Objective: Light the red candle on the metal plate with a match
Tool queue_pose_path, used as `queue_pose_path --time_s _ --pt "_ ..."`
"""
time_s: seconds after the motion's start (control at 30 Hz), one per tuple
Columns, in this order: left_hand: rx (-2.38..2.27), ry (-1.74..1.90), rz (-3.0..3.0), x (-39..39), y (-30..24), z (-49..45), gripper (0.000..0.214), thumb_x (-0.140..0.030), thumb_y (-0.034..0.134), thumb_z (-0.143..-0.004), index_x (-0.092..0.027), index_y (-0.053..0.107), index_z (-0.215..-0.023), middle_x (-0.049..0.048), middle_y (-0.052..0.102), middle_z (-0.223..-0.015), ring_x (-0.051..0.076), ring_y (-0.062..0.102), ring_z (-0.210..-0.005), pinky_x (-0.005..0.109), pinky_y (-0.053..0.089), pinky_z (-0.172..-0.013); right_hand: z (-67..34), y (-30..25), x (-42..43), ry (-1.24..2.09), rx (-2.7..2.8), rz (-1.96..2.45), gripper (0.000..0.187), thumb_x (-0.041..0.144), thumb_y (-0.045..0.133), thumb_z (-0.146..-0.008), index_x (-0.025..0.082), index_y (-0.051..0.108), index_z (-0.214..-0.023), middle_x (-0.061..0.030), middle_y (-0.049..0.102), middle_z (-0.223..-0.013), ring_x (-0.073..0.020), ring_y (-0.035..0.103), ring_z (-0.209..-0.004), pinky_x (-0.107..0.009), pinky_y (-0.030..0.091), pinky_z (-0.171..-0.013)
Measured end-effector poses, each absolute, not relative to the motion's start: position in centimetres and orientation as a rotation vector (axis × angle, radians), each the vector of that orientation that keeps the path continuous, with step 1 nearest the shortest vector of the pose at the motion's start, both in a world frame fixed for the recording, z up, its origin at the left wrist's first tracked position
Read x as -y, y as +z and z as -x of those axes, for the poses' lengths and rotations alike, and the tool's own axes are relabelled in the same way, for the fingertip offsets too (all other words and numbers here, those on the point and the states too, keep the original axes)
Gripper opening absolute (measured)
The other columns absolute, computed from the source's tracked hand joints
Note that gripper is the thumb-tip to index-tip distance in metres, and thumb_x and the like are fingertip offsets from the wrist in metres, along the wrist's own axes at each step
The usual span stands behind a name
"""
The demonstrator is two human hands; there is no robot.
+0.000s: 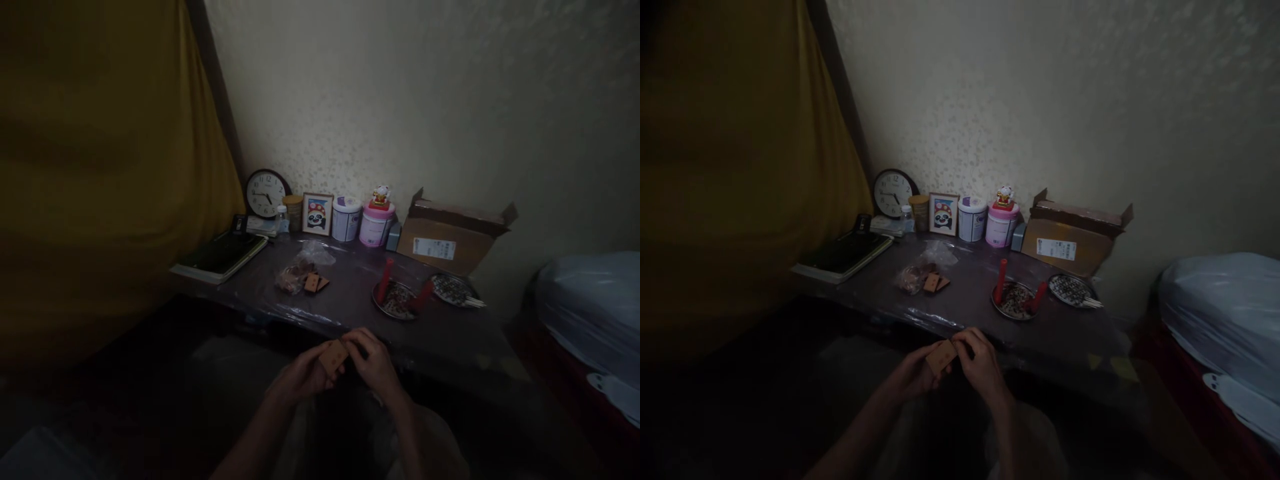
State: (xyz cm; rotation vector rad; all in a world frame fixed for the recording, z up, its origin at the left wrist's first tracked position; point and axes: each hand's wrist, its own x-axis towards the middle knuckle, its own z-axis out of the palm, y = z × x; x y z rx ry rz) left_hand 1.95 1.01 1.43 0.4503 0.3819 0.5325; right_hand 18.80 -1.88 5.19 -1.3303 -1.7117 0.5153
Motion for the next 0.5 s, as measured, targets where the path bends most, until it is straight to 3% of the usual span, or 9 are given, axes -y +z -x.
queue_pose_path --time_s 0.23,0.5 --pt "-0.389 0.522 -0.469 -1.1 1.62 -2.09 0.038 -0.038 0.044 -0.085 -0.009 0.061 -0.102 0.0082 0.068 -0.071 0.011 0.059 -0.053 0.021 0.04 -0.05 -18.96 5.39 1.96 0.575 1.732 1.352 0.015 0.022 0.049 -0.087 0.022 0.064 -0.085 -0.0025 0.061 -0.087 -0.0155 0.058 -0.084 -0.026 0.045 -0.077" --pt "-0.388 0.521 -0.499 -0.87 1.52 -2.01 0.035 -0.038 0.043 -0.085 -0.014 0.061 -0.102 0.0067 0.068 -0.07 0.011 0.059 -0.055 0.021 0.04 -0.051 -19.33 5.26 2.11 0.567 1.787 1.358 0.013 0.016 0.05 -0.085 0.021 0.06 -0.079 -0.0013 0.059 -0.083 -0.0151 0.058 -0.081 -0.025 0.044 -0.074"
